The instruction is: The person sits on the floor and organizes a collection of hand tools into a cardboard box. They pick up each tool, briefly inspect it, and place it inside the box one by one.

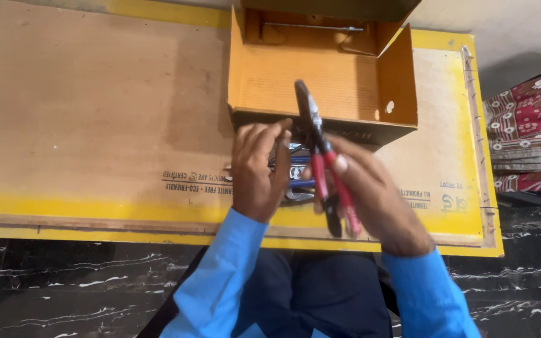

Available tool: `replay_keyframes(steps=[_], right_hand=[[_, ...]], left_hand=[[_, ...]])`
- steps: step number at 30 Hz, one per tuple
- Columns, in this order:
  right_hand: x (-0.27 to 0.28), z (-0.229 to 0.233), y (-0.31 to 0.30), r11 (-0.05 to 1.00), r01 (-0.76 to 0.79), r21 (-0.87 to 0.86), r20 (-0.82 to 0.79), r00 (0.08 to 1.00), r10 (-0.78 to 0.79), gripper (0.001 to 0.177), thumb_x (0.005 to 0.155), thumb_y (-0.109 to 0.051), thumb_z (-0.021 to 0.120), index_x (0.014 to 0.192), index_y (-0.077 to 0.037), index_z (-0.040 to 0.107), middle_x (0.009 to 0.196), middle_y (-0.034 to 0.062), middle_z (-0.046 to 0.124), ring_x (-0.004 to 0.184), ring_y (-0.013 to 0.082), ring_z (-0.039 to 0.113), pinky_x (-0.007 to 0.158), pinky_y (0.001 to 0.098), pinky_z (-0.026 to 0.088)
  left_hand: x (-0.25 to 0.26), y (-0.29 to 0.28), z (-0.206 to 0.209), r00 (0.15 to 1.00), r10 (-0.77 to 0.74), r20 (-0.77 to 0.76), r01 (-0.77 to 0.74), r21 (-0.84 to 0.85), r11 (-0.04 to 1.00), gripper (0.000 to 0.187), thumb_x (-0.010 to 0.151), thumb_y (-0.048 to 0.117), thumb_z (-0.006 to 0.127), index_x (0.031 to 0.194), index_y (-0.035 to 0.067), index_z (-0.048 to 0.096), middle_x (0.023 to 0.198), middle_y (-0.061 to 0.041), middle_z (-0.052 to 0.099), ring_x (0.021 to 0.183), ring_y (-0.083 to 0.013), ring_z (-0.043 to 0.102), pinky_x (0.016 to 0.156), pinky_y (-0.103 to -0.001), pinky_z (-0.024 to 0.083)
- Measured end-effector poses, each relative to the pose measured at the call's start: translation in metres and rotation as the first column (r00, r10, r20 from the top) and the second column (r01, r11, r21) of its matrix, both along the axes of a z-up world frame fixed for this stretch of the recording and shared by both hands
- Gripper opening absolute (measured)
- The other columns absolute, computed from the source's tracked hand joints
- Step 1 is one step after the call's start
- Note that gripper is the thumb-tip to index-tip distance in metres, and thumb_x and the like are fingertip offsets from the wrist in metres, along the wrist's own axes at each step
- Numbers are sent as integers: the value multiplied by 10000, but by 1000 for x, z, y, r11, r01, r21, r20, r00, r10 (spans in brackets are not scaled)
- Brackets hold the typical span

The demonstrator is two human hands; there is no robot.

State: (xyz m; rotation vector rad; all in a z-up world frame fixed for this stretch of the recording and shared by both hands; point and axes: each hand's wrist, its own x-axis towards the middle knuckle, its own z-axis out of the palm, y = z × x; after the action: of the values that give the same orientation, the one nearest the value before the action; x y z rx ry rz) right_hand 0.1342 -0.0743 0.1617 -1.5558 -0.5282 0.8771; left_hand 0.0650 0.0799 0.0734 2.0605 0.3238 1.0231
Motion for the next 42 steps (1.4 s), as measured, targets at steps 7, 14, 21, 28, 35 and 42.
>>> replay_keyframes(steps=[7,14,21,28,35,42], right_hand=[[69,10,55,977,-21,-212,217,974,67,549,978,-425,473,1265,29,586,957,90,698,796,172,659,729,317,561],[125,-27,114,971,-113,-209,122,982,141,449,1044,-436,527,893,-16,576,711,56,525,829,153,619,741,333,546],[146,-51,155,895,-176,-409,166,951,263,454,983,-426,562,721,-59,608,664,29,624,619,148,602,563,298,503],[151,-86,181,840,-141,-523,252,917,311,396,927,-351,634,744,-7,708,644,61,636,529,150,556,499,335,454],[159,-120,191,757,5,-653,458,799,389,447,793,-441,709,888,-5,711,803,193,740,718,280,751,657,389,605],[157,-141,200,655,127,-745,541,690,481,844,757,-542,748,1237,111,511,1019,311,713,950,434,724,870,446,584]], left_hand=[[22,24,-10,989,146,12,-145,261,954,208,907,54,704,1113,29,716,1098,-124,679,1162,-324,601,1045,-473,432],[27,29,-19,989,147,7,-145,221,965,185,885,34,754,1065,73,732,1040,-53,677,1088,-267,615,1008,-439,463],[28,31,-25,985,162,53,-170,224,960,197,888,7,747,1071,74,721,1073,-48,685,1103,-268,624,1027,-430,472],[27,32,-26,989,135,66,-145,172,975,172,911,13,721,1068,82,721,1076,-39,685,1106,-264,622,1042,-436,463],[26,31,-29,991,116,68,-125,140,982,190,926,18,701,1105,81,719,1100,-45,686,1134,-270,618,1076,-441,447],[28,31,-33,991,104,89,-114,121,986,168,953,35,682,1114,70,712,1112,-58,687,1140,-273,620,1079,-436,449]])
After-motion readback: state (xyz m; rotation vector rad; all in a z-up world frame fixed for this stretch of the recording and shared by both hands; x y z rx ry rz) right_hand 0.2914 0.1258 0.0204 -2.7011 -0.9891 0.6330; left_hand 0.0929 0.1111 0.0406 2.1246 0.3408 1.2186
